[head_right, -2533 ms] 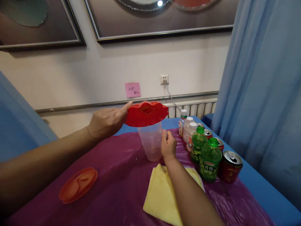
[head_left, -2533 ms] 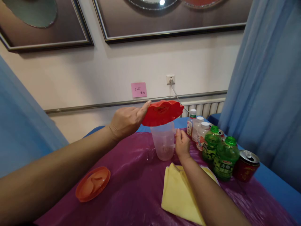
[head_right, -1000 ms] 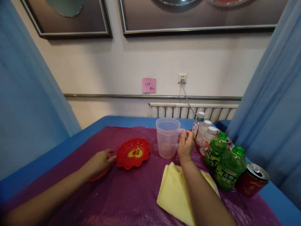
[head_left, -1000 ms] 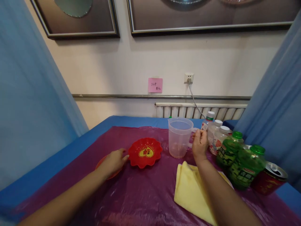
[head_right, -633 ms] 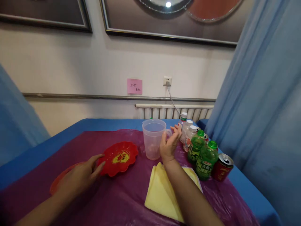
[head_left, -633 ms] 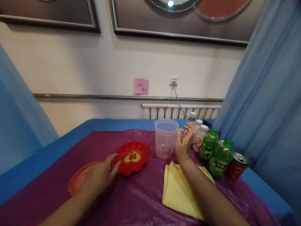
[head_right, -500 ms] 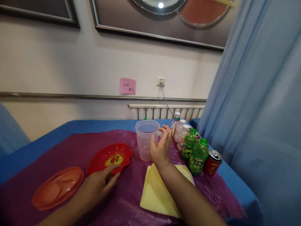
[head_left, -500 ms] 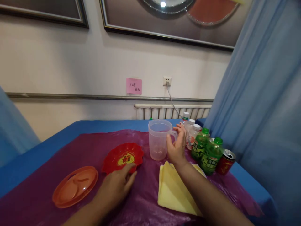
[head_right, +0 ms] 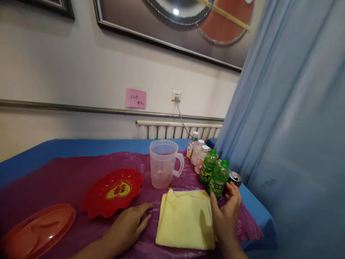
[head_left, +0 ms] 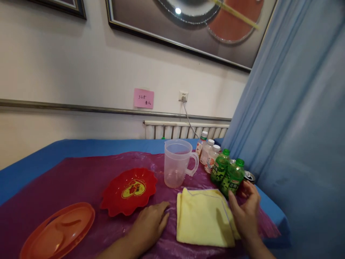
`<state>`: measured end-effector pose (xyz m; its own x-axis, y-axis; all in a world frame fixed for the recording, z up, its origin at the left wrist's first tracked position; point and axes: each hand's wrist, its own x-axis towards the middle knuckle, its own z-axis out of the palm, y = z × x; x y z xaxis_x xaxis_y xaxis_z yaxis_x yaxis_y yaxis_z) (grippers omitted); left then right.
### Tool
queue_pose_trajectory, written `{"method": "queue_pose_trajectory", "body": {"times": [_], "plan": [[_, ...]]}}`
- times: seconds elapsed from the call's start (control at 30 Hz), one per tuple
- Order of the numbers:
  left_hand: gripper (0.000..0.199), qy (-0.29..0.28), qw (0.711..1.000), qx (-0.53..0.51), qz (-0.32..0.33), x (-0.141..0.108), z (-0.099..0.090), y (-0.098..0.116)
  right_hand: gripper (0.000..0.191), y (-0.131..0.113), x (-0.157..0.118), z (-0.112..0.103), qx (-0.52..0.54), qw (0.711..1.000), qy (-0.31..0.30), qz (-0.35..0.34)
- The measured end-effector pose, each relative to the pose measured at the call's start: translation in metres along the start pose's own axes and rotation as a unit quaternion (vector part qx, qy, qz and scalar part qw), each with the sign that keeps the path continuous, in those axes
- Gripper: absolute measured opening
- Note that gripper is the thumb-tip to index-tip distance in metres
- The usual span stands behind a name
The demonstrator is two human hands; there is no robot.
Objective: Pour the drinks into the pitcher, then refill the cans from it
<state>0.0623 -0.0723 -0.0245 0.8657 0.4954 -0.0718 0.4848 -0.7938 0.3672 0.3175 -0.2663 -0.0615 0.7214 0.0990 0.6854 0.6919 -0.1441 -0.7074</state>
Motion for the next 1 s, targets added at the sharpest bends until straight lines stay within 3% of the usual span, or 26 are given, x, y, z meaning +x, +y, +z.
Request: {"method": "queue_pose_trajectory", "body": {"times": [0.07, 0.17, 0.37, 0.5, 0.63, 0.77, 0.87, 1.0], "plan": [[0.031, -0.012, 1.0, 0.006, 0.011, -0.003, -0.002, 0.0, 0.068, 0.022, 0.003, -0.001, 0.003, 0.998, 0.009, 0.064], [0.027, -0.039, 0.999, 0.015, 0.028, -0.004, -0.009, 0.004, 0.07, 0.041, 0.011, 0.005, -0.003, 0.988, -0.03, 0.152], [0.035, -0.08, 0.996, 0.035, 0.019, -0.018, -0.018, 0.018, 0.072, 0.047, 0.022, 0.018, -0.06, 0.978, -0.042, 0.194], [0.049, -0.109, 0.993, 0.037, 0.02, -0.045, -0.017, 0.024, 0.064, 0.041, 0.021, 0.021, -0.09, 0.976, -0.039, 0.195], [0.045, -0.148, 0.987, 0.054, 0.044, -0.063, -0.019, 0.03, 0.063, 0.032, 0.017, 0.023, -0.1, 0.976, -0.04, 0.191], [0.038, -0.155, 0.978, 0.107, 0.087, -0.059, -0.028, 0.033, 0.069, 0.015, 0.02, 0.017, -0.099, 0.979, -0.032, 0.178], [0.031, -0.136, 0.973, 0.14, 0.125, -0.047, -0.027, 0.028, 0.07, -0.005, 0.034, 0.012, -0.087, 0.983, -0.061, 0.151], [0.025, -0.066, 0.975, 0.142, 0.159, -0.036, -0.011, 0.005, 0.064, -0.037, 0.065, 0.012, -0.097, 0.986, -0.126, 0.038]]}}
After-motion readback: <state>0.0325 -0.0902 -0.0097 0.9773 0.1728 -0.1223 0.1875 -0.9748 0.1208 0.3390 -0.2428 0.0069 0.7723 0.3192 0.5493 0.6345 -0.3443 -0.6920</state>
